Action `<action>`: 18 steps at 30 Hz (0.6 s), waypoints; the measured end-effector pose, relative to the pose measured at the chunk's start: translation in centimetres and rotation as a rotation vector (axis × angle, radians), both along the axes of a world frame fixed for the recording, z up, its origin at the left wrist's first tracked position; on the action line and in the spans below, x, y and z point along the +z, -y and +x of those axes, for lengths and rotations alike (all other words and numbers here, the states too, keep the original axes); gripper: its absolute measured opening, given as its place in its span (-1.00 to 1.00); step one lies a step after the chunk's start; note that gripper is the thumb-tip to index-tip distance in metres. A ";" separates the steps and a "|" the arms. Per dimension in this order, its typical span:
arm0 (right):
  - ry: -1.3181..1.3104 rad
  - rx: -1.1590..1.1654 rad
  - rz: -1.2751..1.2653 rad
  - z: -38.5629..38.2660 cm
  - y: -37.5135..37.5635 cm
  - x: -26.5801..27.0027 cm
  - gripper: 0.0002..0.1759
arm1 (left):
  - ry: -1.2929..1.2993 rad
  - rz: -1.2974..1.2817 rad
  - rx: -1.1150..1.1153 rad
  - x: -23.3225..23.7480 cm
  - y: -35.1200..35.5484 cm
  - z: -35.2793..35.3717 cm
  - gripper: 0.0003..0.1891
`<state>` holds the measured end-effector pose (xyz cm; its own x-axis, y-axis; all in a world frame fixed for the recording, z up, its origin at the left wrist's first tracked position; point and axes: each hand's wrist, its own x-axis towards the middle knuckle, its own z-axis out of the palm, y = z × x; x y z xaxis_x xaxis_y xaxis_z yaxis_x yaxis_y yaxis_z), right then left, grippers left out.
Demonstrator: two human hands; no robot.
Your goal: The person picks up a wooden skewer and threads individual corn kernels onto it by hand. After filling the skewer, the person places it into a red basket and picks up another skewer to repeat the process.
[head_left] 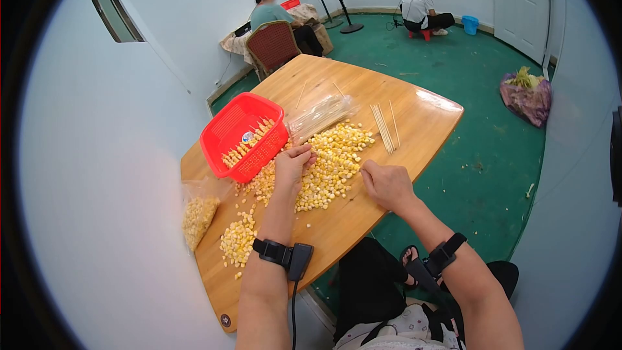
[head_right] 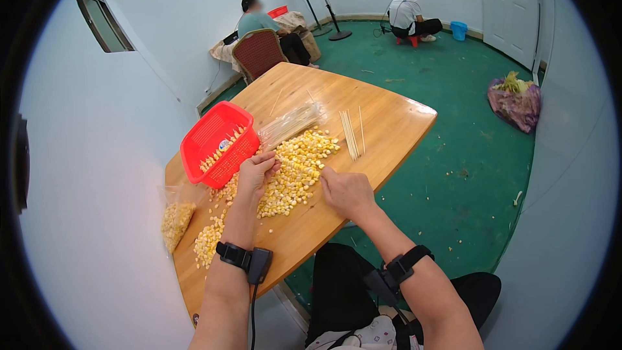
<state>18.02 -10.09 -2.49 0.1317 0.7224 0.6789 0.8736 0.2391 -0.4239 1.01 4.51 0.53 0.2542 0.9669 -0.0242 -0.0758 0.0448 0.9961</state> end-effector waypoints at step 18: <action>0.032 -0.011 -0.002 0.0 -0.2 -0.1 -0.85 | 0.042 -0.014 0.025 0.1 0.2 0.2 -0.80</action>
